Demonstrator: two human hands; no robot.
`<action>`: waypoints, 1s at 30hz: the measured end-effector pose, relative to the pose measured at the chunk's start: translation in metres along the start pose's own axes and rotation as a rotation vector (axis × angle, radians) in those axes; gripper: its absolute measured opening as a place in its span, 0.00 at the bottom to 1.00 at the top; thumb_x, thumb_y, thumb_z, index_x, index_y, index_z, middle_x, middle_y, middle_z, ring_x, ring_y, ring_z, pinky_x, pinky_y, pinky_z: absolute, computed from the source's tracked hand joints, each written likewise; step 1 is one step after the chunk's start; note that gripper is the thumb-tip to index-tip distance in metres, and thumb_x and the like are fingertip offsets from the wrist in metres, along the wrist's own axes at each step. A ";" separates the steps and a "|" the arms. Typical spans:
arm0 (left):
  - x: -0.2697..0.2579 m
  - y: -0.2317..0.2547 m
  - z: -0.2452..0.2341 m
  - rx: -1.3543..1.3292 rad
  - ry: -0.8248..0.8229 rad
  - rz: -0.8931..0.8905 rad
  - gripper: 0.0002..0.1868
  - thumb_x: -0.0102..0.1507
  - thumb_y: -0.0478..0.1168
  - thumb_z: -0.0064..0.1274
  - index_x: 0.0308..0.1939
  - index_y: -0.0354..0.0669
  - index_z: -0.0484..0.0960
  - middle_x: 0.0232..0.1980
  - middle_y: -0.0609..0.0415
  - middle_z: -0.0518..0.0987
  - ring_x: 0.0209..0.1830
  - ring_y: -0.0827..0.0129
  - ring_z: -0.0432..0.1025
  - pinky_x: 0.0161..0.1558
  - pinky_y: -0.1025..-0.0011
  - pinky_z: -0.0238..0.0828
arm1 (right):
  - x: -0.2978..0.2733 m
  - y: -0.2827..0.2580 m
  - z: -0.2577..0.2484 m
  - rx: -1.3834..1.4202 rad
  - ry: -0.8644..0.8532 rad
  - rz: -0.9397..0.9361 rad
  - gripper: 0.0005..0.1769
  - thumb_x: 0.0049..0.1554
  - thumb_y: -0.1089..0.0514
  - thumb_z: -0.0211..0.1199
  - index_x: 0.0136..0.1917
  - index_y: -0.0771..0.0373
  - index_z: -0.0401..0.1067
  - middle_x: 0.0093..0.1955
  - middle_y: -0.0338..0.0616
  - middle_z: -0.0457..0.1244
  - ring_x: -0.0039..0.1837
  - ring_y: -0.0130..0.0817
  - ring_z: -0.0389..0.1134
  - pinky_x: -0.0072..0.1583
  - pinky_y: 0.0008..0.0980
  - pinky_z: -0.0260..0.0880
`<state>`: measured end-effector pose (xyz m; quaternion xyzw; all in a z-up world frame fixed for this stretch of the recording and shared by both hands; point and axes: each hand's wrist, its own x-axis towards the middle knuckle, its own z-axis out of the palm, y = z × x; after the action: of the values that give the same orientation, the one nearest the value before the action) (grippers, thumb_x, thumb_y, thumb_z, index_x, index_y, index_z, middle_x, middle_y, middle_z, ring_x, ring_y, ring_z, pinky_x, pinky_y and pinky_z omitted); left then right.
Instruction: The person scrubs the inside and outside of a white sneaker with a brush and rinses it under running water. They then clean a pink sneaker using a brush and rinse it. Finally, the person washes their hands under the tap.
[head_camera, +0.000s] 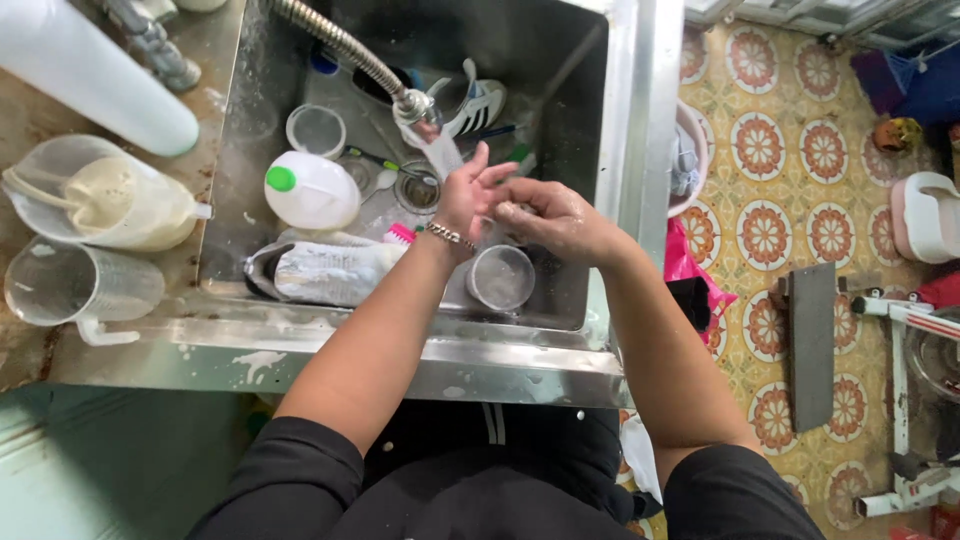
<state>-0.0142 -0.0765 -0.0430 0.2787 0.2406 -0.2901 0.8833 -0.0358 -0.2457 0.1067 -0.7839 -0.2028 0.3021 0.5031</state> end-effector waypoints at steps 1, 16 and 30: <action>-0.031 0.009 0.027 0.008 -0.008 0.005 0.52 0.71 0.78 0.64 0.84 0.40 0.82 0.59 0.37 0.93 0.31 0.68 0.80 0.28 0.82 0.75 | -0.001 -0.013 -0.002 -0.005 0.008 -0.008 0.14 0.80 0.46 0.68 0.62 0.55 0.88 0.42 0.35 0.74 0.49 0.28 0.71 0.56 0.33 0.76; -0.021 -0.033 0.035 -0.430 -0.347 0.263 0.36 0.87 0.69 0.47 0.77 0.44 0.90 0.76 0.29 0.88 0.76 0.36 0.84 0.81 0.38 0.80 | 0.061 0.099 0.037 -0.433 0.714 -0.403 0.39 0.91 0.36 0.39 1.06 0.52 0.55 1.09 0.39 0.38 1.06 0.45 0.29 1.00 0.48 0.26; -0.061 0.002 0.046 -0.169 -0.375 0.417 0.43 0.87 0.65 0.20 1.03 0.56 0.38 1.07 0.53 0.40 1.05 0.48 0.39 1.00 0.42 0.44 | 0.041 0.066 0.077 -0.378 0.599 -0.268 0.52 0.85 0.17 0.13 1.06 0.47 0.35 1.09 0.39 0.36 1.08 0.53 0.32 1.06 0.57 0.32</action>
<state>-0.0446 -0.0809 0.0275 0.1891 0.0337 -0.1276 0.9731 -0.0567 -0.1959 0.0115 -0.8830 -0.1997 -0.0518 0.4217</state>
